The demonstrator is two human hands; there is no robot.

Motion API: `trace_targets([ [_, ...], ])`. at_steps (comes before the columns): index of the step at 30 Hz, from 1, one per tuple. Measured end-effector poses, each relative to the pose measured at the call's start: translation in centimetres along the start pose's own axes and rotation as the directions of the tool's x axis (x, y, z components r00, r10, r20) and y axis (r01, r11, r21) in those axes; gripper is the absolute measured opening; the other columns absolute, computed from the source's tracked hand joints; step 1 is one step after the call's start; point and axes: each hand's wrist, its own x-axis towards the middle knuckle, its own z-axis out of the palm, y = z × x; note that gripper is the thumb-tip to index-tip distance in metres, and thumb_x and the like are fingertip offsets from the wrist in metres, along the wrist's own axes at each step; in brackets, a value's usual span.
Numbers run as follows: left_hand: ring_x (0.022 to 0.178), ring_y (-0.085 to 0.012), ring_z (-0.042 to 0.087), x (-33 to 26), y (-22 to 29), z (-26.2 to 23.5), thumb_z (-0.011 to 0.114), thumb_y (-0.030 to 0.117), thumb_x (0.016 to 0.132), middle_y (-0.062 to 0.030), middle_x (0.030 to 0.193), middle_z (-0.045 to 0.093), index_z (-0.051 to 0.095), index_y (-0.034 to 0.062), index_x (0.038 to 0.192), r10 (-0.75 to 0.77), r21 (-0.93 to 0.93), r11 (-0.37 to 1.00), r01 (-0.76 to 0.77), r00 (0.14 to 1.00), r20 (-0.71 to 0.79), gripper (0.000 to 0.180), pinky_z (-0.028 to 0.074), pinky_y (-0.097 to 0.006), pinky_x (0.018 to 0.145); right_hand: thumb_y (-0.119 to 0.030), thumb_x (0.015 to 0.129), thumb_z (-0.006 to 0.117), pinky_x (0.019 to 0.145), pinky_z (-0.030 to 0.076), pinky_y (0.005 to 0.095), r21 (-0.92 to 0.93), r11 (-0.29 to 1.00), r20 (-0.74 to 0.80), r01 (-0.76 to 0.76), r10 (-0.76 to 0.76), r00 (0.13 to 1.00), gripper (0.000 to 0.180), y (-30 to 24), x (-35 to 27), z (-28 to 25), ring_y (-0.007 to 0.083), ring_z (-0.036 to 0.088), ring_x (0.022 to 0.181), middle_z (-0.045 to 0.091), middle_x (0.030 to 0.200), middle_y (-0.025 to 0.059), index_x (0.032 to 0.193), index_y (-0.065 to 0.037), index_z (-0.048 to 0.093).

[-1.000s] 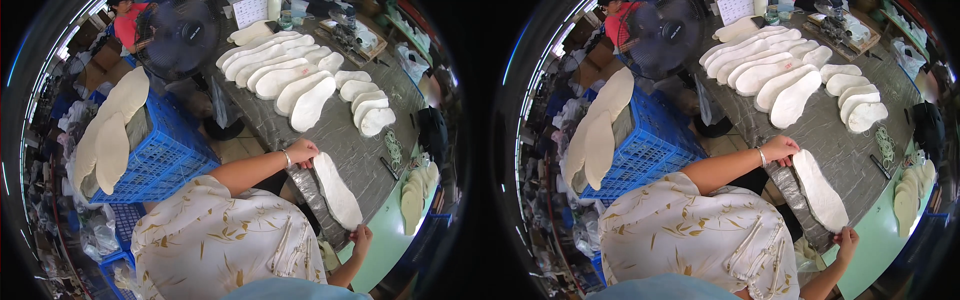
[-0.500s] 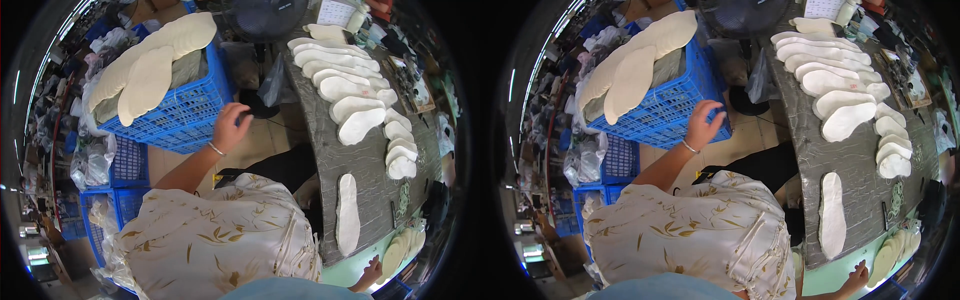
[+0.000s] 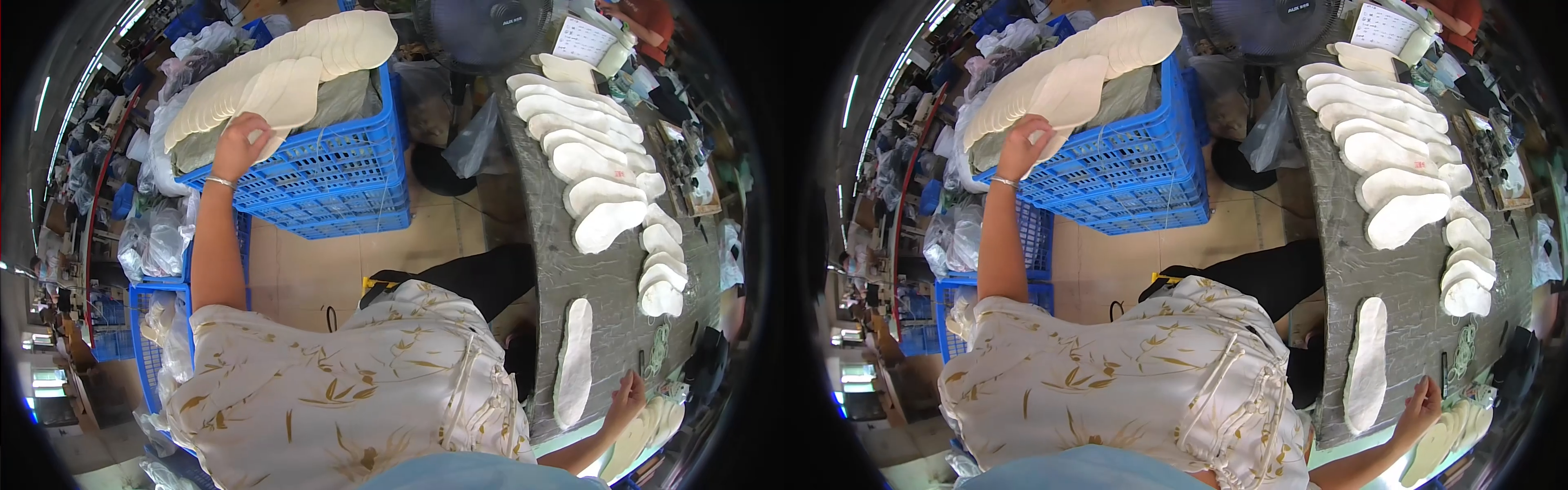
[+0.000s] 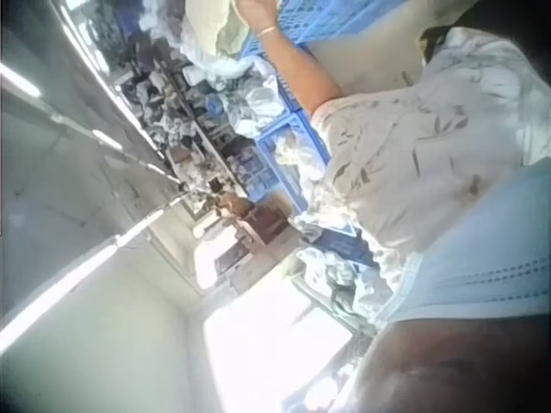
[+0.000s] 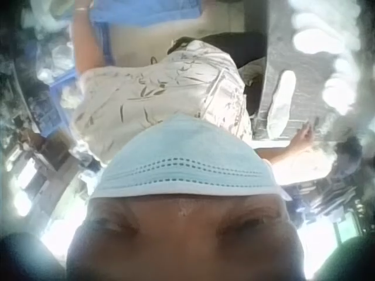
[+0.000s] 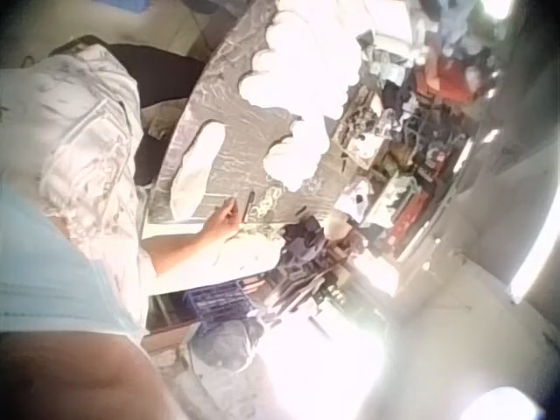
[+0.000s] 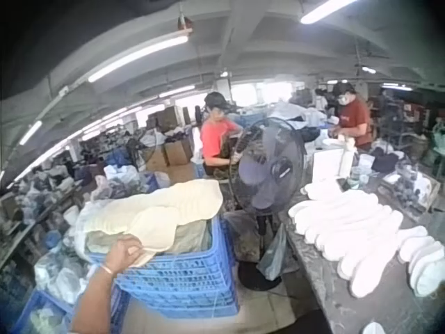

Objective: Assemble and inspect shoe insoles by layering materials and checking for alignment.

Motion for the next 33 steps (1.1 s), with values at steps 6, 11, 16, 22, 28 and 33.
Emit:
trace_targets([
  [6, 0.087, -0.0300, 0.065, 9.3, -5.7, 0.2, 0.070, 0.014, 0.085, -0.0123, 0.093, 0.068, 0.070, 0.0032, 0.088, 0.045, 0.113, 0.993, -0.028, 0.989, -0.144, 0.011, 0.051, -0.036, 0.080, -0.028, 0.097, 0.061, 0.056, 0.042, 0.0231, 0.003, 0.998, 0.001, -0.065, 0.065, 0.998, 0.027, 0.6, -1.5, -0.1, 0.0065, 0.054, 0.071, 0.061, 0.078, -0.0003, 0.102, -0.002, 0.069],
  [11, 0.088, -0.0338, 0.066, 19.2, -8.8, 0.2, 0.069, 0.026, 0.084, -0.0118, 0.094, 0.069, 0.073, 0.0118, 0.086, 0.075, 0.342, 0.938, 0.056, 0.931, -0.358, 0.015, 0.053, -0.043, 0.078, -0.024, 0.097, 0.062, 0.055, 0.043, 0.0222, 0.034, 0.997, -0.028, -0.073, 0.074, 0.997, 0.025, 0.0, -2.8, 0.4, 0.0071, 0.055, 0.070, 0.061, 0.077, 0.0009, 0.102, 0.000, 0.068],
  [16, 0.088, -0.0340, 0.067, 26.6, -6.0, -3.6, 0.065, 0.035, 0.085, -0.0095, 0.096, 0.070, 0.074, 0.0197, 0.087, 0.140, 0.504, 0.820, 0.272, 0.758, -0.637, 0.018, 0.053, -0.046, 0.076, -0.021, 0.096, 0.062, 0.051, 0.037, 0.0228, 0.025, 0.998, -0.087, -0.050, 0.052, 0.995, 0.025, -2.6, -3.2, 0.1, 0.0077, 0.050, 0.062, 0.061, 0.075, 0.0026, 0.103, 0.002, 0.067],
  [22, 0.107, -0.0290, 0.064, 25.6, 6.8, -13.4, 0.063, 0.022, 0.093, -0.0132, 0.116, 0.067, 0.067, 0.0021, 0.101, 0.422, 0.286, 0.900, -0.328, 0.819, -0.388, 0.022, 0.048, -0.035, 0.092, -0.008, 0.090, 0.066, 0.059, 0.044, 0.0223, 0.047, 0.955, -0.059, 0.293, -0.290, 0.955, 0.018, -9.9, 0.7, 0.8, 0.0094, 0.055, 0.069, 0.064, 0.096, 0.0048, 0.105, 0.001, 0.066],
  [28, 0.106, -0.0233, 0.061, 19.3, 27.4, -10.7, 0.068, 0.007, 0.086, -0.0085, 0.120, 0.064, 0.066, 0.0018, 0.094, 0.731, -0.018, 0.638, -0.770, 0.613, -0.300, 0.009, 0.050, -0.032, 0.083, -0.009, 0.077, 0.080, 0.055, 0.042, 0.0207, 0.339, 0.652, -0.100, 0.678, -0.692, 0.715, 0.034, -27.4, 1.3, 1.9, 0.0087, 0.053, 0.076, 0.064, 0.102, 0.0020, 0.107, -0.003, 0.067],
  [33, 0.113, -0.0317, 0.059, 16.0, 41.2, -1.8, 0.074, 0.003, 0.075, -0.0117, 0.113, 0.065, 0.064, 0.0033, 0.084, 0.820, -0.423, 0.157, -0.893, 0.356, -0.448, 0.013, 0.044, -0.040, 0.096, -0.006, 0.074, 0.078, 0.057, 0.041, 0.0243, 0.103, 0.664, -0.073, 0.741, -0.738, 0.671, 0.033, -29.9, -1.4, 0.0, 0.0090, 0.052, 0.068, 0.065, 0.092, -0.0006, 0.105, -0.006, 0.065],
])
